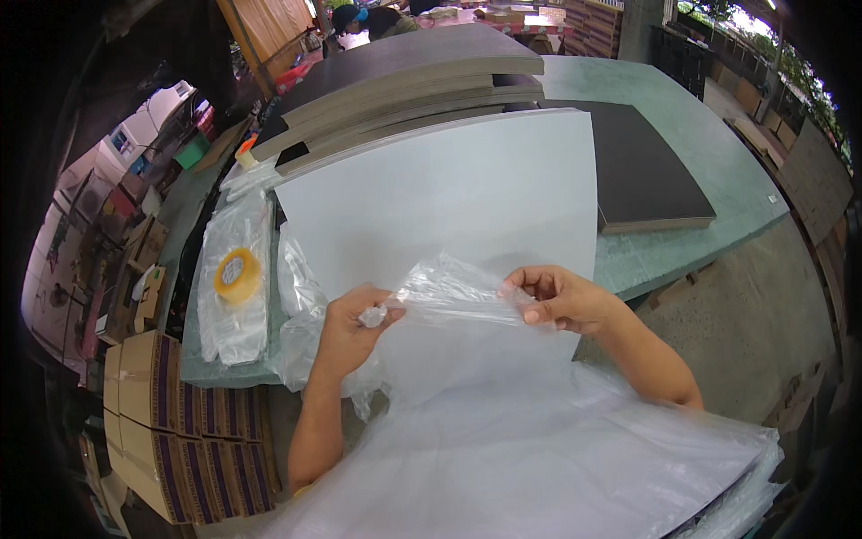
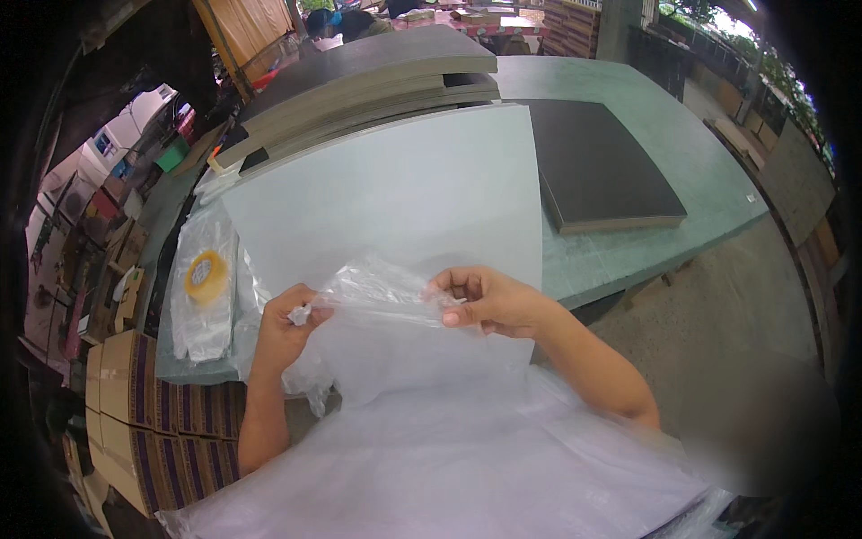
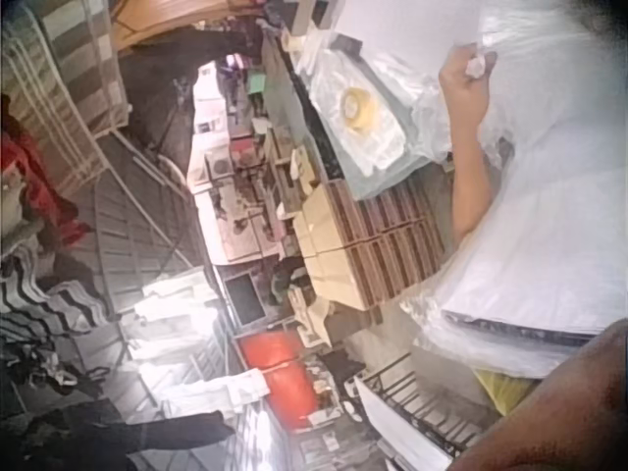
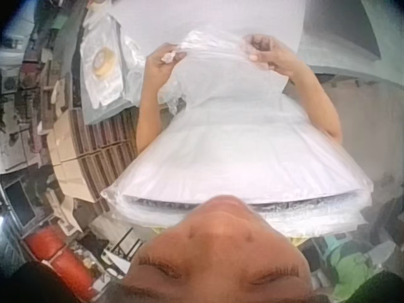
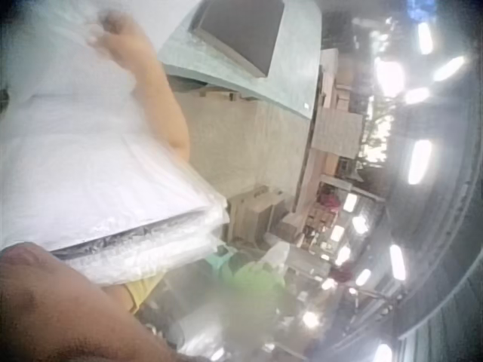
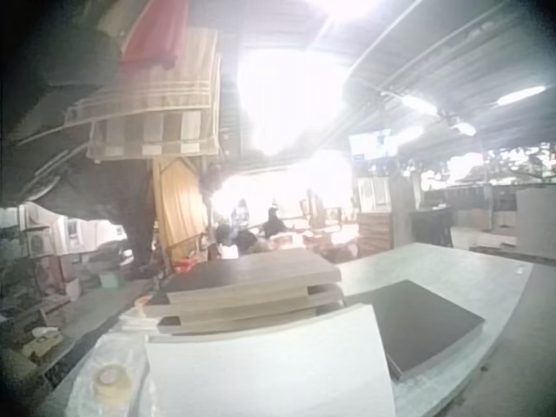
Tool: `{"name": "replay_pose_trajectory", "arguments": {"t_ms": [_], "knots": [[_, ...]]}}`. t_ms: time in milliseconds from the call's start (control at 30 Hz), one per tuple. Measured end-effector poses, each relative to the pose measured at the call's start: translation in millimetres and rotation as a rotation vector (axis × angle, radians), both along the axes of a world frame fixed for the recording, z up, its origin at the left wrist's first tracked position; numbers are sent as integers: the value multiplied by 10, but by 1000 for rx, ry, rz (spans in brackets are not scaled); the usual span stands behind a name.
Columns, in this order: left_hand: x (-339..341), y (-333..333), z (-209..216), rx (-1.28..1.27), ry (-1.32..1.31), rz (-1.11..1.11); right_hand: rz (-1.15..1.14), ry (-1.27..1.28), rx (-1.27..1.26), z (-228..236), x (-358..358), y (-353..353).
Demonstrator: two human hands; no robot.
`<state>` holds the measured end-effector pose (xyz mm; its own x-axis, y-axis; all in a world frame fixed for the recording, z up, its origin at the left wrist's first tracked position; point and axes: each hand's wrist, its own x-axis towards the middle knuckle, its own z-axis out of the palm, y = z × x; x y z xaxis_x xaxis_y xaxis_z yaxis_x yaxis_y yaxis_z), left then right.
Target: The person packages dark boards by placing each one into a clear plastic sleeve. The person pulls a sleeve from a pile, slides a board inside, and then stacks the sleeved boards together.
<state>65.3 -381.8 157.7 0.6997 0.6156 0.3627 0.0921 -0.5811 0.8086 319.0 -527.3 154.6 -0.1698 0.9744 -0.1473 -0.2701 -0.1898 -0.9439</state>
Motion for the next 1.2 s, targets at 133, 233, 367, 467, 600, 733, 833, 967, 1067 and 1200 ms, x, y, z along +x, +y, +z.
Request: {"name": "replay_pose_trajectory", "arguments": {"t_ms": [133,233,367,467,600,733,833,967,1067,1200], "knots": [[18,21,-26,55,-2,127,49,-157,-16,-36,63,-50],[52,-105,133,253,7,367,-26,-93,-7,-66,32,-48],[221,-447,260,-80,286,-4,-63,94,-81,-129,-288,71],[241,-528,12,-99,159,-65,-31,333,-186,-189,-507,115],[-763,276,-130,34,295,659,-170,429,19,-179,-50,-126],[-367,-352,210,398,105,427,-131,157,-82,-118,-181,-128],[118,-680,131,419,232,-239,-175,-72,266,133,-342,-103],[230,-690,130,228,187,-282,-265,-470,600,235,-508,-109],[271,-736,178,291,15,-146,-184,-367,496,69,-494,-84],[180,-442,-37,-43,-169,-138,-152,-202,391,37,-525,-84]]}}
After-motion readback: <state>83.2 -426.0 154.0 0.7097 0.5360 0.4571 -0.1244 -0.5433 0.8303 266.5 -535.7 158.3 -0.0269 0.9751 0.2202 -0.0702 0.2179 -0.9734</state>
